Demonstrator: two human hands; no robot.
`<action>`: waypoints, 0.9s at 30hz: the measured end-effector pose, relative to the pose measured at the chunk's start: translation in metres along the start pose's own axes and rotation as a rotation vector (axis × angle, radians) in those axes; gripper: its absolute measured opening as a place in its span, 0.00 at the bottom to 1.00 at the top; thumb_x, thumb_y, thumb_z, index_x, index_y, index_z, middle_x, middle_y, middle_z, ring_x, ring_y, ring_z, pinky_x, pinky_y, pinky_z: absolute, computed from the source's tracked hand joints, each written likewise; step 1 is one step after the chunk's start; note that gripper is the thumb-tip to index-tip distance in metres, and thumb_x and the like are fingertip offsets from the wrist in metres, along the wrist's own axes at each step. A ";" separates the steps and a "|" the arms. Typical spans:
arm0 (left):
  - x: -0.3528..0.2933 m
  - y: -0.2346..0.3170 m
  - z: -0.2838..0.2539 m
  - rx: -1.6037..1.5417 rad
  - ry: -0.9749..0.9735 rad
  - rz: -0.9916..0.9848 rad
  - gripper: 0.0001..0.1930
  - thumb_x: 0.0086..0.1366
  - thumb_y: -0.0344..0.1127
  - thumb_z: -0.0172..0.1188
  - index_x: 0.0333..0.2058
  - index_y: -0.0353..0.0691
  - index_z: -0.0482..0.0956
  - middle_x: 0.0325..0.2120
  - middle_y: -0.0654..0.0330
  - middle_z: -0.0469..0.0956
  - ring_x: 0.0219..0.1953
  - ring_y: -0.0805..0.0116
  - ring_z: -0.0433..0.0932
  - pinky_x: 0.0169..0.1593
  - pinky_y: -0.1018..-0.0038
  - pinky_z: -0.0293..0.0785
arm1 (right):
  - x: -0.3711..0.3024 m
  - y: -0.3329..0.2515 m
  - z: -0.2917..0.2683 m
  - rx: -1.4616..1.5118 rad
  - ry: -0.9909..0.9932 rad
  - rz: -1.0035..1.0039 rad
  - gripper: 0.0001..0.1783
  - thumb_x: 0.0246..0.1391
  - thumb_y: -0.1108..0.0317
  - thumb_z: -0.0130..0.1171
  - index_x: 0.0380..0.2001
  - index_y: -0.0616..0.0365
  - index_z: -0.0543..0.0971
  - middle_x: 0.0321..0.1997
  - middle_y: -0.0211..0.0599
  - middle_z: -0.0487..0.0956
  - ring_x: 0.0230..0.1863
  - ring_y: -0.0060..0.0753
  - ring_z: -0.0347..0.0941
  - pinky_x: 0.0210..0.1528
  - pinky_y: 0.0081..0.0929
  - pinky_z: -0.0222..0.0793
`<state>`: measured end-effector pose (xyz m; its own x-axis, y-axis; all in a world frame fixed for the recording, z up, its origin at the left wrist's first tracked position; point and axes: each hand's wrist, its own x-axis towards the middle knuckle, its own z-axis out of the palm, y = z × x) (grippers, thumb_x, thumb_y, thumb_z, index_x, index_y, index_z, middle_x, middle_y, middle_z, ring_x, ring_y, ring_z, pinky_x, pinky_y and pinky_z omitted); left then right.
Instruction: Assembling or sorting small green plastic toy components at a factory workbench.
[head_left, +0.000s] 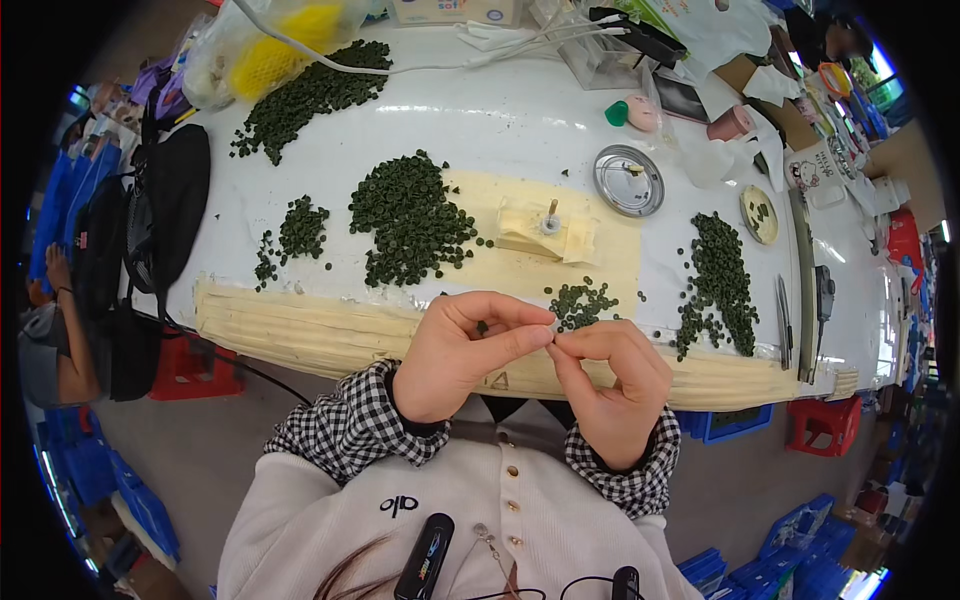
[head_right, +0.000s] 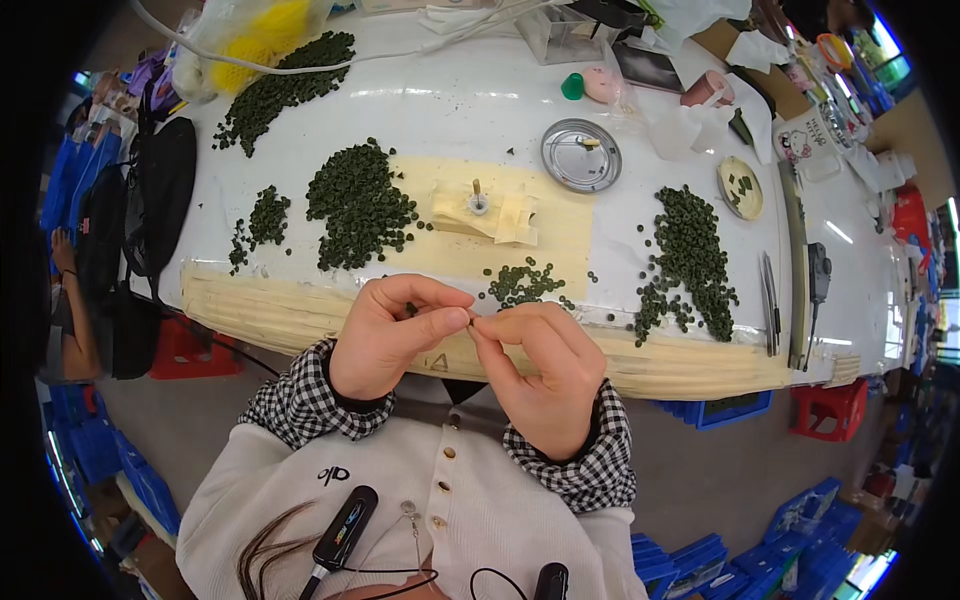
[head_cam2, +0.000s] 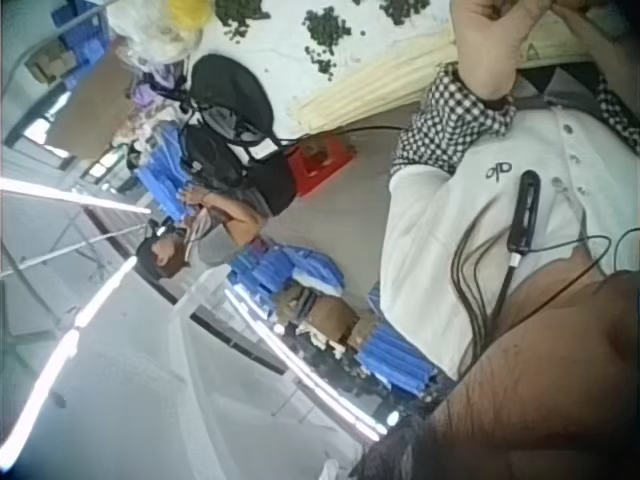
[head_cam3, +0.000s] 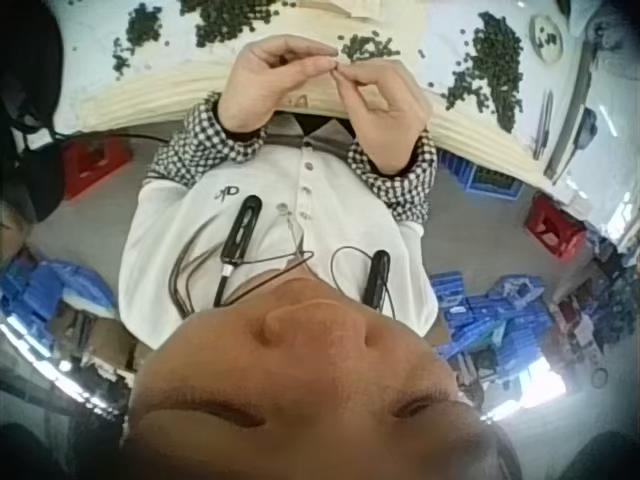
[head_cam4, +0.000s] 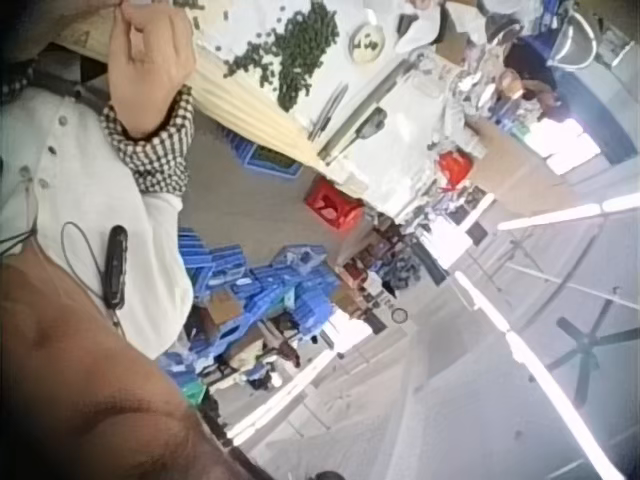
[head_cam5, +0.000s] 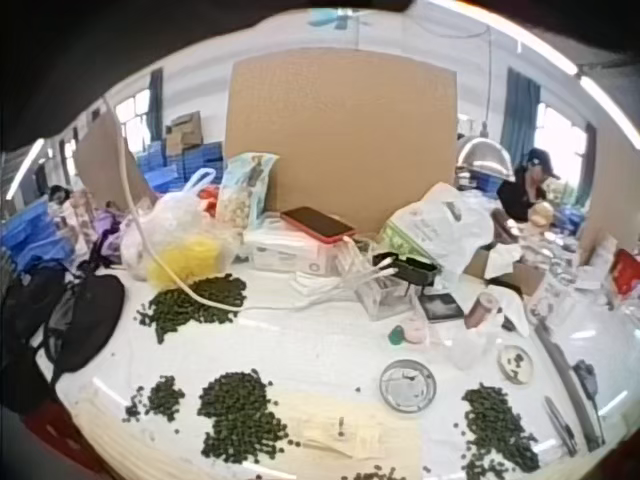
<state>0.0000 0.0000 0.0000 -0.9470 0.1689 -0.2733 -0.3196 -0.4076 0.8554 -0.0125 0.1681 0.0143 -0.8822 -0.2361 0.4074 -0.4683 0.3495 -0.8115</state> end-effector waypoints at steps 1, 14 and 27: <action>0.001 -0.001 0.000 0.026 0.006 0.015 0.09 0.57 0.27 0.62 0.38 0.34 0.80 0.29 0.63 0.79 0.30 0.84 0.73 0.34 0.89 0.68 | 0.000 0.001 0.000 0.004 -0.007 -0.005 0.08 0.39 0.82 0.65 0.26 0.64 0.78 0.28 0.40 0.78 0.29 0.34 0.76 0.31 0.23 0.71; -0.002 0.000 -0.003 0.063 0.061 0.007 0.08 0.57 0.23 0.61 0.37 0.34 0.79 0.29 0.64 0.79 0.27 0.85 0.70 0.33 0.88 0.66 | -0.002 0.005 0.007 0.076 -0.006 0.056 0.06 0.42 0.82 0.63 0.27 0.65 0.78 0.27 0.40 0.78 0.27 0.32 0.75 0.31 0.21 0.70; -0.002 0.003 -0.004 -0.057 0.097 -0.007 0.09 0.56 0.25 0.62 0.37 0.34 0.79 0.29 0.66 0.77 0.30 0.84 0.69 0.36 0.87 0.66 | -0.002 0.018 0.001 -0.332 -0.041 -0.063 0.10 0.37 0.80 0.64 0.27 0.60 0.79 0.26 0.34 0.76 0.28 0.36 0.69 0.33 0.28 0.63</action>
<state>0.0008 -0.0048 0.0010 -0.9427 0.0855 -0.3226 -0.3247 -0.4577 0.8277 -0.0195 0.1743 -0.0014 -0.8516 -0.3001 0.4297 -0.5179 0.6080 -0.6017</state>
